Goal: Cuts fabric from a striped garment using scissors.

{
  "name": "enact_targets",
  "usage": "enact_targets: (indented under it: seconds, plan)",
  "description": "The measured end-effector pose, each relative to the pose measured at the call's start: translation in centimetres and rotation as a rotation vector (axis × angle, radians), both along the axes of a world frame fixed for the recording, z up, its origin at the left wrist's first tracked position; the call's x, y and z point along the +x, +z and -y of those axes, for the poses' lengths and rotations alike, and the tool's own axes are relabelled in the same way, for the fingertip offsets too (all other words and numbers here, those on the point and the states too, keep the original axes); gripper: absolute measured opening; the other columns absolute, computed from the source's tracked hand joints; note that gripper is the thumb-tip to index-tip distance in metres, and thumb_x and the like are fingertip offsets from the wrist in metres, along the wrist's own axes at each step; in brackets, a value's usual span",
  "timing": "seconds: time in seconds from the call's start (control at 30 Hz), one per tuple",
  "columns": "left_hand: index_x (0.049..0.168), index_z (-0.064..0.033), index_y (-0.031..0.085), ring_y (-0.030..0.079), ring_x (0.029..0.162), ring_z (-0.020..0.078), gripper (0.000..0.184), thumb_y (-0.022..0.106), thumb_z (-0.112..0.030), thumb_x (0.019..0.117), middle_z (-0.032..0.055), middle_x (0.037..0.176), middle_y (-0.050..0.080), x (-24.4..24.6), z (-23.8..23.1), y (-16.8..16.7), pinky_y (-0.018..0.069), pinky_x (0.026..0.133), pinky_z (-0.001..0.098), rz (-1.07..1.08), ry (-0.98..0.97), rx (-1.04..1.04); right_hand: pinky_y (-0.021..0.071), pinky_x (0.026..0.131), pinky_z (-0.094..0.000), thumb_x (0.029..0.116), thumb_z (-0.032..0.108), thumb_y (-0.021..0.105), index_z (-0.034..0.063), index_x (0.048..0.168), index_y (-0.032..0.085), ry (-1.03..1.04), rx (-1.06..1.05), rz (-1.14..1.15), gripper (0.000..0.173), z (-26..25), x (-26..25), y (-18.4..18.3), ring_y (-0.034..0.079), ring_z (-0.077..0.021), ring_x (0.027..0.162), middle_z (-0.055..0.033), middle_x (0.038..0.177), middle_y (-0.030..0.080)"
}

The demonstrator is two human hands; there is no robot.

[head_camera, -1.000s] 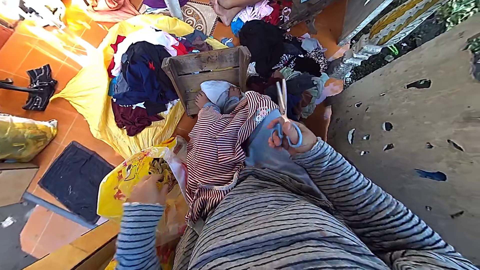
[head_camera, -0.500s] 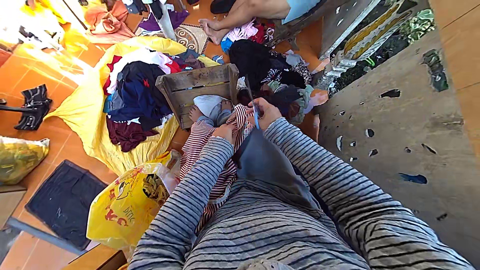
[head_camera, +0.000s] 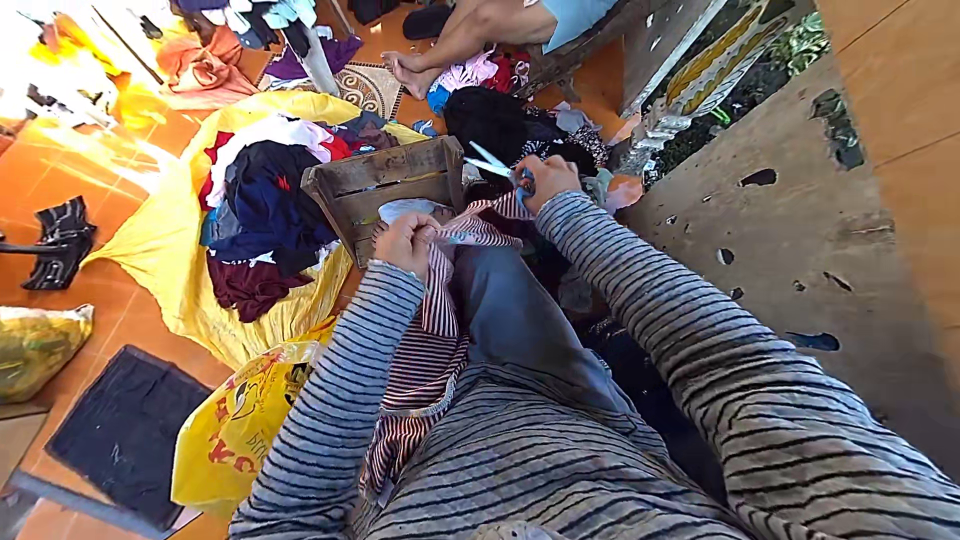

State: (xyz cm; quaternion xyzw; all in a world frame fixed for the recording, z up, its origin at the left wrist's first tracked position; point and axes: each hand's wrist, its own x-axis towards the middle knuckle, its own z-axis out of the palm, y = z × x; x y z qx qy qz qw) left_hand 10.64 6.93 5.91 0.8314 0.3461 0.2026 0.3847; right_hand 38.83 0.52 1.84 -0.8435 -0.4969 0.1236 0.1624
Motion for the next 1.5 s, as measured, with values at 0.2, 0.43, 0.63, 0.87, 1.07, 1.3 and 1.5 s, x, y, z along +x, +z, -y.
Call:
enact_targets:
  seconds: [0.2, 0.43, 0.63, 0.87, 1.07, 1.3, 1.5]
  plan:
    - [0.112, 0.0045, 0.068, 0.069, 0.096, 0.0297, 0.020, 0.053, -0.006, 0.1030, 0.0232, 0.115, 0.066, -2.1, -3.5, 5.5, 0.0574, 0.087, 0.0448, 0.024, 0.082, 0.315, 0.0434, 0.101, -0.0659, 0.0820, 0.007, 0.076, 0.0044, 0.136, 0.060, -0.164, 0.306, -0.007, 0.056, 4.7, 1.5, 7.8, 0.056, -0.0507, 0.122, -0.0309, 0.128, 0.060]
    - [0.104, 0.0028, 0.073, 0.069, 0.100, 0.0382, 0.018, 0.058, -0.008, 0.0999, 0.0224, 0.106, 0.070, -9.8, 1.5, -1.0, 0.0559, 0.090, 0.0555, -0.197, -0.109, 0.330, 0.0571, 0.085, -0.0563, 0.0752, 0.006, 0.080, -0.0066, 0.117, 0.064, 0.079, 0.451, -0.142, 0.047, 16.3, -5.0, 0.9, 0.069, -0.0377, 0.097, -0.0244, 0.106, 0.069]
    - [0.118, 0.0027, 0.069, 0.071, 0.085, 0.0164, 0.026, 0.060, -0.015, 0.1012, 0.0132, 0.106, 0.073, -8.4, 10.5, -4.6, 0.0592, 0.081, 0.0352, -0.224, -0.170, -0.490, 0.0565, 0.076, -0.0335, 0.0781, 0.016, 0.076, -0.0054, 0.116, 0.063, 0.044, 0.134, -0.738, 0.046, 22.1, -10.0, -3.6, 0.067, -0.0129, 0.080, -0.0100, 0.092, 0.070]
    - [0.108, 0.0033, 0.069, 0.070, 0.082, 0.0198, 0.036, 0.068, -0.031, 0.0979, 0.0133, 0.093, 0.072, -2.3, 13.6, -5.6, 0.0581, 0.080, 0.0376, -0.200, -0.360, -0.350, 0.0547, 0.068, -0.0261, 0.0851, 0.039, 0.075, 0.0007, 0.121, 0.062, -0.061, 0.020, -0.804, 0.054, 24.4, -9.2, -1.5, 0.063, -0.0040, 0.071, 0.0003, 0.085, 0.069]
    - [0.153, -0.0050, 0.046, 0.053, 0.134, 0.0428, 0.070, 0.073, -0.013, 0.0888, 0.0239, 0.150, 0.050, 1.3, 13.2, -6.2, 0.0449, 0.108, 0.0575, -0.280, -0.813, 0.038, 0.0546, 0.057, -0.0227, 0.0824, 0.063, 0.070, 0.0081, 0.109, 0.063, -0.039, -0.207, -1.183, 0.061, 28.7, -7.3, -2.3, 0.062, -0.0037, 0.057, 0.0089, 0.068, 0.064]
    - [0.114, -0.0006, 0.075, 0.068, 0.108, 0.0416, 0.025, 0.060, -0.014, 0.0988, 0.0248, 0.109, 0.071, 1.6, 13.3, -9.4, 0.0526, 0.097, 0.0529, -0.071, -0.765, 0.002, 0.0526, 0.055, -0.0222, 0.0752, 0.079, 0.068, 0.0080, 0.103, 0.064, 0.144, -0.527, -1.273, 0.076, 31.4, -6.3, -2.3, 0.062, -0.0048, 0.056, 0.0065, 0.068, 0.064]
    - [0.121, -0.0015, 0.073, 0.067, 0.110, 0.0398, 0.030, 0.067, -0.016, 0.0951, 0.0240, 0.116, 0.069, 1.6, 13.5, -10.2, 0.0533, 0.097, 0.0510, -0.004, -0.755, -0.012, 0.0511, 0.054, -0.0217, 0.0839, 0.066, 0.065, 0.0076, 0.101, 0.059, 0.111, -0.512, -1.268, 0.061, 29.4, -7.1, -2.0, 0.060, -0.0053, 0.054, 0.0062, 0.065, 0.061]
